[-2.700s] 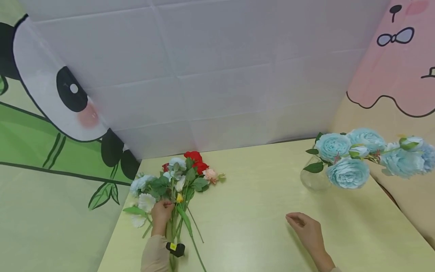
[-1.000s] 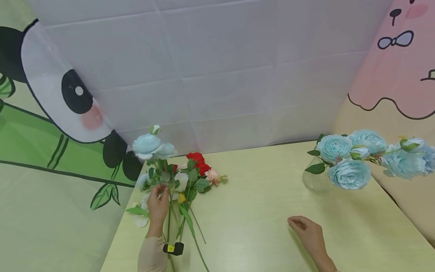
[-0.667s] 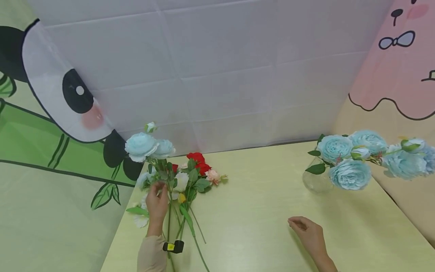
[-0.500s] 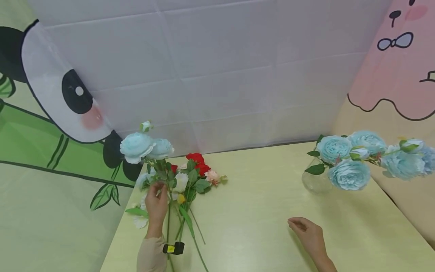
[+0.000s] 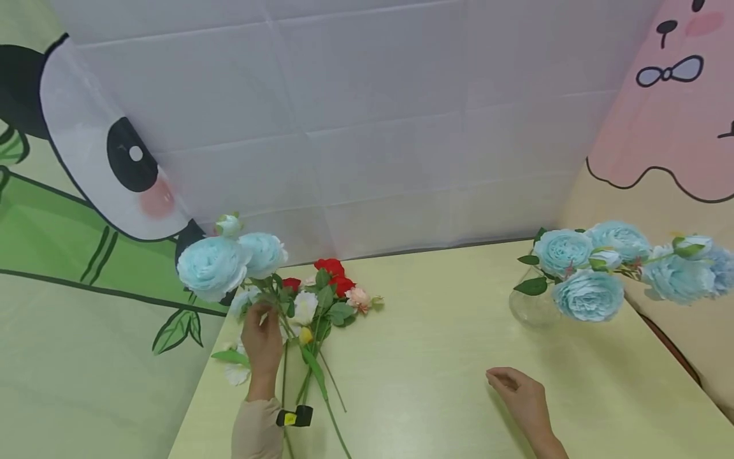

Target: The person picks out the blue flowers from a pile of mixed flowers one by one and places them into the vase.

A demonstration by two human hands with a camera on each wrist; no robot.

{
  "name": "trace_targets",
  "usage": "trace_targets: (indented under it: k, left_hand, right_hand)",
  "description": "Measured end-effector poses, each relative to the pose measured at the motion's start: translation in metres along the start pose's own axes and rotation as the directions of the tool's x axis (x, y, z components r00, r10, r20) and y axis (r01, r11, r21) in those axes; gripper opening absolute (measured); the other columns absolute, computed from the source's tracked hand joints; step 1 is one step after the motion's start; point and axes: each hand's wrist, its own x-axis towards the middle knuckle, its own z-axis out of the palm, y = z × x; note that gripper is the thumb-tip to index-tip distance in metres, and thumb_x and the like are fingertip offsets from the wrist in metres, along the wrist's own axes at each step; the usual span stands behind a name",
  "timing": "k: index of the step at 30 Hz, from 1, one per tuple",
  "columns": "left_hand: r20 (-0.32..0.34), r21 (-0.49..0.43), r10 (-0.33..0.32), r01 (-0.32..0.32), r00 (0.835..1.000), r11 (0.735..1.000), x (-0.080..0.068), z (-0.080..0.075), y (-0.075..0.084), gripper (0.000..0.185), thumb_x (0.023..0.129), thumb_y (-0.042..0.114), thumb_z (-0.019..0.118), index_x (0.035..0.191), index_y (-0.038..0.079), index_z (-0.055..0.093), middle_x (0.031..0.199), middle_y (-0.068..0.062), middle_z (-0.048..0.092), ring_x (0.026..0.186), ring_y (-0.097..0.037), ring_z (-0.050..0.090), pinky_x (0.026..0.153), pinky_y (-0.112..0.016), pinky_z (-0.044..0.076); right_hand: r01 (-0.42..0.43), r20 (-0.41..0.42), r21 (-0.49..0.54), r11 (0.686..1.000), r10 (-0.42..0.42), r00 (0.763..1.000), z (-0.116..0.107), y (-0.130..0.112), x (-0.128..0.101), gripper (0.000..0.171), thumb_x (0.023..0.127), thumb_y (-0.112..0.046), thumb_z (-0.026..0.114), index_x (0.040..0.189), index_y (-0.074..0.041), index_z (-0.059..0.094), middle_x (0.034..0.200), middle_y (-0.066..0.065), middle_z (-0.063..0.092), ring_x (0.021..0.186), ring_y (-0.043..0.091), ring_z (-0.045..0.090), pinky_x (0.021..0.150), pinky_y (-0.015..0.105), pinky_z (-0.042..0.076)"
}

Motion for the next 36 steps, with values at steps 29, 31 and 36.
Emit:
trace_targets:
  k: [29, 31, 36]
  left_hand:
    - [-0.225, -0.278, 0.210, -0.269, 0.951, 0.922, 0.017, 0.003, 0.035, 0.012, 0.089, -0.011, 0.048, 0.095, -0.021, 0.047, 0.099, 0.006, 0.062, 0.094, -0.009, 0.059, 0.078, -0.017, 0.049]
    - [-0.215, -0.314, 0.201, -0.263, 0.956, 0.912, 0.017, 0.002, 0.036, 0.011, 0.089, -0.012, 0.047, 0.097, -0.019, 0.048, 0.101, 0.004, 0.063, 0.097, -0.011, 0.059, 0.081, -0.019, 0.049]
    - [-0.199, -0.367, 0.168, -0.233, 0.965, 0.901, 0.015, 0.000, 0.041, 0.013, 0.089, -0.012, 0.046, 0.100, -0.014, 0.052, 0.105, 0.001, 0.063, 0.102, -0.013, 0.059, 0.085, -0.020, 0.048]
  right_hand:
    - [0.026, -0.013, 0.012, 1.000, -0.026, 1.000, -0.005, -0.009, 0.005, 0.005, 0.080, -0.009, 0.071, 0.085, -0.009, 0.072, 0.075, 0.004, 0.071, 0.063, -0.007, 0.058, 0.058, 0.014, 0.050]
    - [0.018, -0.007, 0.011, 1.000, -0.018, 1.000, -0.005, -0.009, 0.005, 0.006, 0.080, -0.010, 0.070, 0.085, -0.009, 0.072, 0.076, 0.004, 0.071, 0.063, -0.007, 0.059, 0.058, 0.014, 0.050]
    - [0.006, 0.002, 0.003, 1.000, -0.006, 1.000, -0.005, -0.009, 0.006, 0.006, 0.080, -0.010, 0.071, 0.086, -0.009, 0.072, 0.077, 0.005, 0.072, 0.063, -0.007, 0.059, 0.058, 0.014, 0.050]
